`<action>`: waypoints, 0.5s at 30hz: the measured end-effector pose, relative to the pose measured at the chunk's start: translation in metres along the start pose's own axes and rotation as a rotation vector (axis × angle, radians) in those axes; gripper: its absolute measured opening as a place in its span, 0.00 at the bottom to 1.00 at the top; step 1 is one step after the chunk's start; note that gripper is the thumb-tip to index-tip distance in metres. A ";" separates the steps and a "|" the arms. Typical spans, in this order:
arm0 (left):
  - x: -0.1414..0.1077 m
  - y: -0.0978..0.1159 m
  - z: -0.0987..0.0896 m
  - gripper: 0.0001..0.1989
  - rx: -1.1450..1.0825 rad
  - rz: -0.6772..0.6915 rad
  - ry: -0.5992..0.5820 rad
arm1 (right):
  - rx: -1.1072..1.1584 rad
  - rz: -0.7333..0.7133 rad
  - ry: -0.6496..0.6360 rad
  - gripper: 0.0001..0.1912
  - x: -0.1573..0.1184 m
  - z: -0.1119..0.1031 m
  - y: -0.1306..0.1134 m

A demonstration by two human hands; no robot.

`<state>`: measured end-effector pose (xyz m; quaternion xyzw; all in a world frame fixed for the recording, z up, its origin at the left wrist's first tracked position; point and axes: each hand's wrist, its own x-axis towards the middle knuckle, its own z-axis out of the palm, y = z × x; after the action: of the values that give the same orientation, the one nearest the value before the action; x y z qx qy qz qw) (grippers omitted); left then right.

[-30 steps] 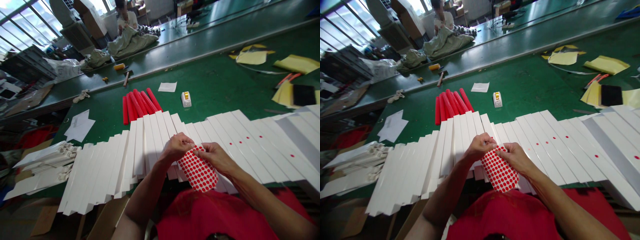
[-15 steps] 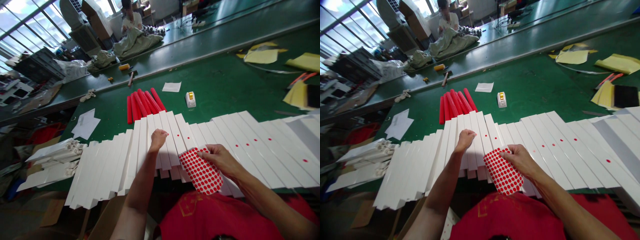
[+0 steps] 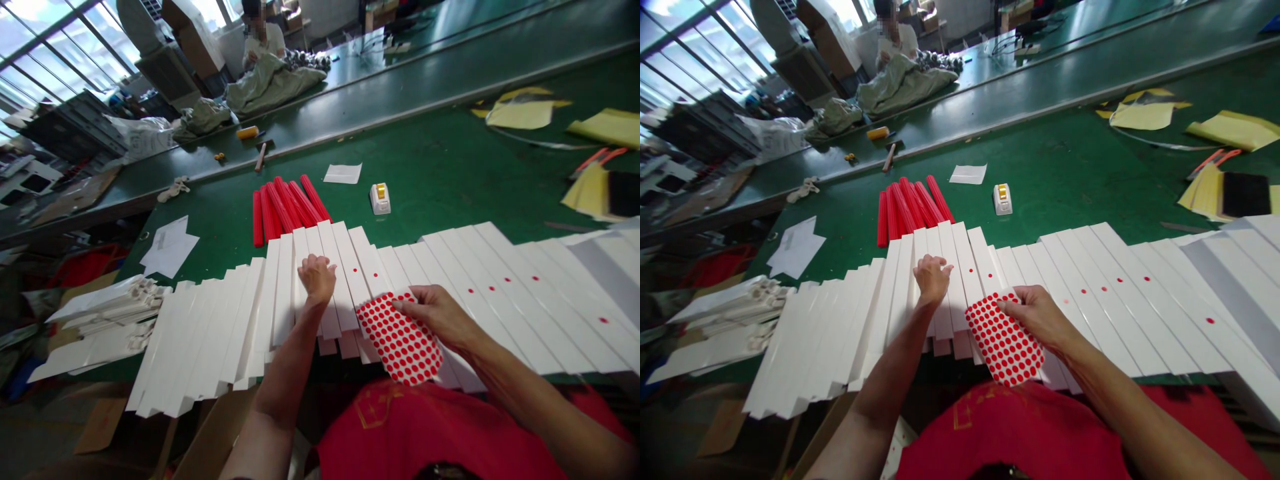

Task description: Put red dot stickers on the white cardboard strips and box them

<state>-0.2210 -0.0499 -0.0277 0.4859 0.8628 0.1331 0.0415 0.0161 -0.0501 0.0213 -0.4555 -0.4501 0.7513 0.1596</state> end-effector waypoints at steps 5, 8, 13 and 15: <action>-0.020 0.025 -0.023 0.10 -0.517 0.189 -0.358 | 0.027 0.022 -0.006 0.16 -0.001 0.002 -0.005; -0.032 0.038 -0.034 0.11 -0.739 0.289 -0.513 | 0.025 0.020 -0.007 0.16 0.000 0.001 -0.003; -0.037 0.044 -0.035 0.10 -0.783 0.340 -0.540 | 0.014 0.015 -0.001 0.17 0.001 -0.001 -0.001; -0.038 0.045 -0.035 0.09 -0.767 0.339 -0.538 | 0.005 0.012 0.009 0.17 0.001 0.000 -0.001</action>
<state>-0.1705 -0.0666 0.0161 0.5862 0.6192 0.3158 0.4162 0.0151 -0.0488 0.0220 -0.4611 -0.4449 0.7513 0.1582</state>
